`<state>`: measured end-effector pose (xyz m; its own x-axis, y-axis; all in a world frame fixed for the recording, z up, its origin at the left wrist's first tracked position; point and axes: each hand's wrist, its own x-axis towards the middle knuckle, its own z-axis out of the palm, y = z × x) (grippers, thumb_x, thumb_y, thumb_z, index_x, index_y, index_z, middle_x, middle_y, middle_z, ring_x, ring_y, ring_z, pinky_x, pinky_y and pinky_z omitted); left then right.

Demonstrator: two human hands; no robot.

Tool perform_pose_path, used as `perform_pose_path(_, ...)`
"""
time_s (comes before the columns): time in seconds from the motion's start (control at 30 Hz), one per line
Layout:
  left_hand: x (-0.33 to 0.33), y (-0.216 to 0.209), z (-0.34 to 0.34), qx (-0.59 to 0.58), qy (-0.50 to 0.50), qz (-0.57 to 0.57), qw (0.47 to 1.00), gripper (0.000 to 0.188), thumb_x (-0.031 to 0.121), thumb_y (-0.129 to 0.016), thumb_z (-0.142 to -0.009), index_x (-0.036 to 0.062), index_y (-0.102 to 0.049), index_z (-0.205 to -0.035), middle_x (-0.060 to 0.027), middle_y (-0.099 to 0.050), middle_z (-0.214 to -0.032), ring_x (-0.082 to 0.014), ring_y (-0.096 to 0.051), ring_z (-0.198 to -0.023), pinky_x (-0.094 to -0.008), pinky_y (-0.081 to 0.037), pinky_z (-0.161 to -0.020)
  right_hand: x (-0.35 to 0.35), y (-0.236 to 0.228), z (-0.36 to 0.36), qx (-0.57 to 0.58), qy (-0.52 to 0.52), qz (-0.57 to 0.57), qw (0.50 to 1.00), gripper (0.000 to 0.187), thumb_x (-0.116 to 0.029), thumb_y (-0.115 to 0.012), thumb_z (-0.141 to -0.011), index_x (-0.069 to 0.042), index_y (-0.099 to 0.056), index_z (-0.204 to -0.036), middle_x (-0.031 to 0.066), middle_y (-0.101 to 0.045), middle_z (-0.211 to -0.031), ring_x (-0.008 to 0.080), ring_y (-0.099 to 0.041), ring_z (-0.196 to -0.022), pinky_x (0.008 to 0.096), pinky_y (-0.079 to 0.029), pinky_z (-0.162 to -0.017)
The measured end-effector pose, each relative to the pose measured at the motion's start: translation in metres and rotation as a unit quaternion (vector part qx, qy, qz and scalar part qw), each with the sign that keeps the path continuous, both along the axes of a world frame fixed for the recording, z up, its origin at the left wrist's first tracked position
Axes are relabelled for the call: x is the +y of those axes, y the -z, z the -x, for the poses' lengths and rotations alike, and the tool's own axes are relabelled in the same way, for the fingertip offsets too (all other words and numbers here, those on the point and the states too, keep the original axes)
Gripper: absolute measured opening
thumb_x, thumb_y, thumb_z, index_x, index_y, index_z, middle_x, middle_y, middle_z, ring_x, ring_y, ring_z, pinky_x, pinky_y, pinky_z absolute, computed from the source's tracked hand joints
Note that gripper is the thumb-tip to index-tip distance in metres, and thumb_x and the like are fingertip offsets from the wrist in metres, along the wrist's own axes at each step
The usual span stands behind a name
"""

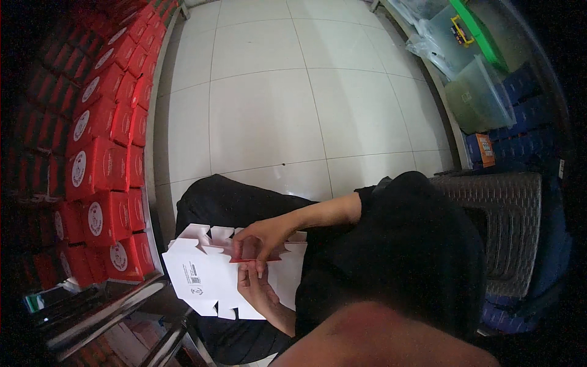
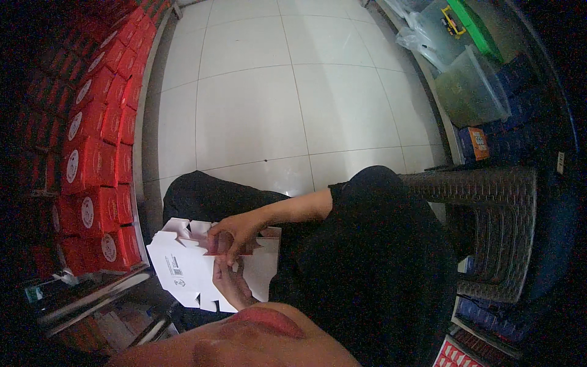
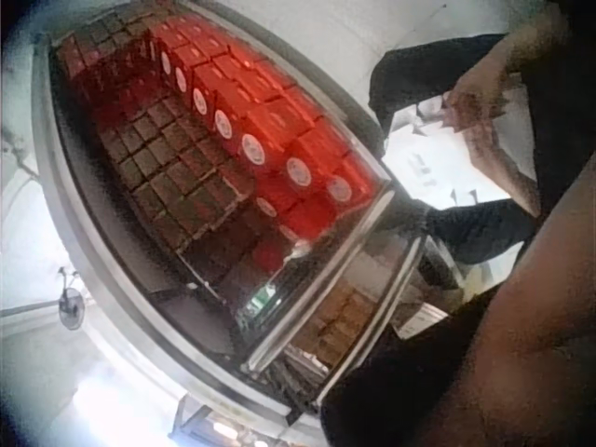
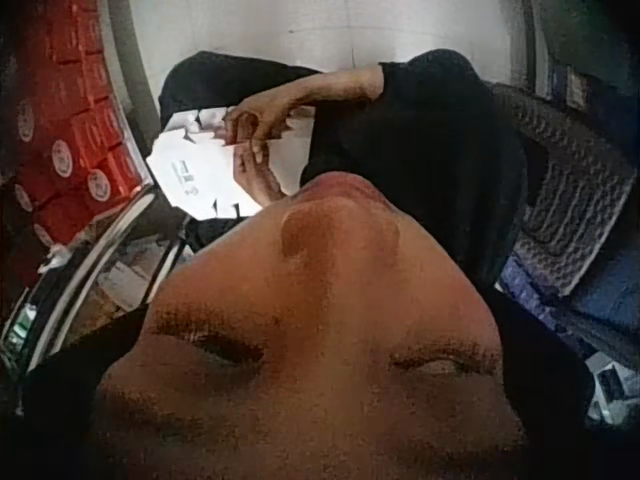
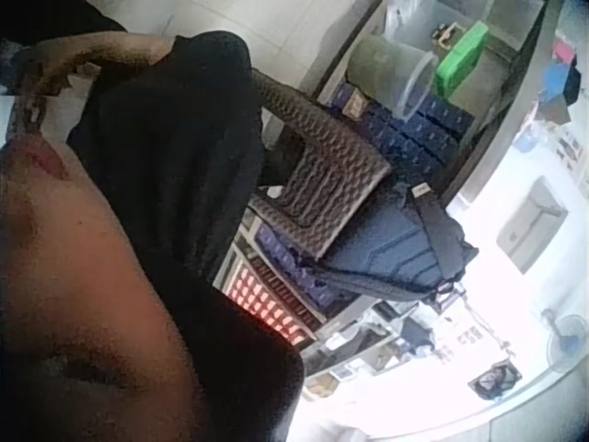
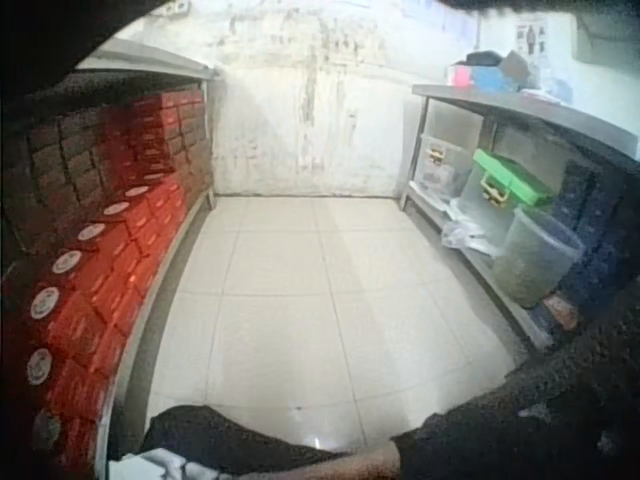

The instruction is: The person picks up flat cardboard sheets from a stack and folds them into three-dimensional food boxes by hand while sitting on the floor.

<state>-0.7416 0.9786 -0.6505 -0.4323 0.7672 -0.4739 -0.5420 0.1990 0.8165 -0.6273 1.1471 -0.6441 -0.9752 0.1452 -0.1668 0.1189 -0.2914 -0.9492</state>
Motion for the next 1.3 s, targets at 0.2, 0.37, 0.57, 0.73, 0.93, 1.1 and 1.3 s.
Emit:
perform_pose_path(0.2, -0.001, -0.002, -0.001, 0.014, 0.003, -0.024, 1.0, 0.026, 0.019, -0.059, -0.096, 0.0022, -0.061, -0.117, -0.0086, -0.065, -0.113, -0.0154, -0.059, -0.098, -0.0336, -0.048, -0.077, 0.003, 0.008, 0.004, 0.02, -0.024, 0.096, 0.995, 0.053, -0.018, -0.08, -0.079, -0.005, -0.054, -0.123, 0.0109, -0.064, -0.116, 0.0193, -0.063, -0.104, 0.0342, -0.052, -0.088)
perform_pose_path(0.37, -0.003, -0.008, -0.005, -0.109, -0.064, -0.06, 0.99, 0.022, 0.007, -0.062, -0.092, 0.0003, -0.06, -0.113, -0.0102, -0.063, -0.107, -0.0156, -0.06, -0.09, -0.0346, -0.05, -0.078, 0.017, 0.003, -0.01, 0.003, 0.023, -0.046, 0.999, 0.046, -0.014, -0.074, -0.083, -0.008, -0.053, -0.124, 0.0123, -0.057, -0.125, 0.0226, -0.06, -0.109, 0.0349, -0.051, -0.087)
perform_pose_path(0.57, -0.013, -0.025, 0.001, -0.067, -0.129, -0.056, 0.988, 0.034, 0.009, -0.058, -0.093, -0.0007, -0.05, -0.125, -0.0156, -0.057, -0.122, -0.0244, -0.057, -0.11, -0.0396, -0.053, -0.091, 0.019, -0.03, -0.024, 0.017, 0.082, -0.612, 0.787, 0.046, -0.017, -0.065, -0.088, -0.01, -0.05, -0.131, 0.0137, -0.047, -0.137, 0.0355, -0.038, -0.134, 0.0412, -0.043, -0.102)
perform_pose_path(0.73, 0.009, -0.041, -0.023, 0.084, -0.173, -0.011, 0.981, 0.045, 0.018, -0.058, -0.097, 0.0045, -0.039, -0.136, -0.0134, -0.059, -0.117, -0.0224, -0.063, -0.1, -0.0355, -0.056, -0.077, 0.002, -0.033, -0.041, 0.32, -0.016, -0.451, 0.833, 0.056, -0.018, -0.056, -0.092, -0.002, -0.04, -0.142, 0.017, -0.039, -0.146, 0.0393, -0.039, -0.134, 0.0489, -0.035, -0.11)
perform_pose_path(0.93, 0.058, -0.046, -0.041, 0.109, -0.182, -0.115, 0.97, 0.012, 0.009, -0.054, -0.099, 0.0029, -0.049, -0.107, -0.0041, -0.054, -0.102, -0.008, -0.059, -0.082, -0.0259, -0.057, -0.073, -0.004, -0.021, -0.026, 0.067, 0.138, -0.579, 0.801, 0.062, -0.02, -0.05, -0.095, 0.002, -0.028, -0.149, 0.0203, -0.036, -0.15, 0.0383, -0.035, -0.139, 0.0466, -0.03, -0.112)
perform_pose_path(1.1, 0.055, -0.037, -0.051, 0.136, -0.168, -0.109, 0.97, 0.017, 0.006, -0.059, -0.095, 0.0, -0.05, -0.107, -0.0043, -0.052, -0.1, -0.0093, -0.058, -0.081, -0.0248, -0.054, -0.071, -0.02, -0.022, -0.008, 0.057, 0.215, -0.417, 0.881, 0.072, -0.041, -0.043, -0.099, 0.002, -0.019, -0.152, 0.022, -0.033, -0.151, 0.0382, -0.039, -0.133, 0.0462, -0.031, -0.11)
perform_pose_path(1.3, 0.031, -0.063, -0.038, 0.4, -0.116, -0.128, 0.9, 0.021, 0.0, -0.066, -0.087, -0.0058, -0.065, -0.107, -0.0163, -0.063, -0.105, -0.0235, -0.068, -0.085, -0.0292, -0.053, -0.071, -0.033, -0.058, 0.003, 0.013, 0.283, -0.238, 0.929, 0.078, -0.06, -0.03, -0.099, -0.008, -0.011, -0.154, 0.0162, -0.044, -0.125, 0.0246, -0.044, -0.114, 0.0367, -0.044, -0.09)
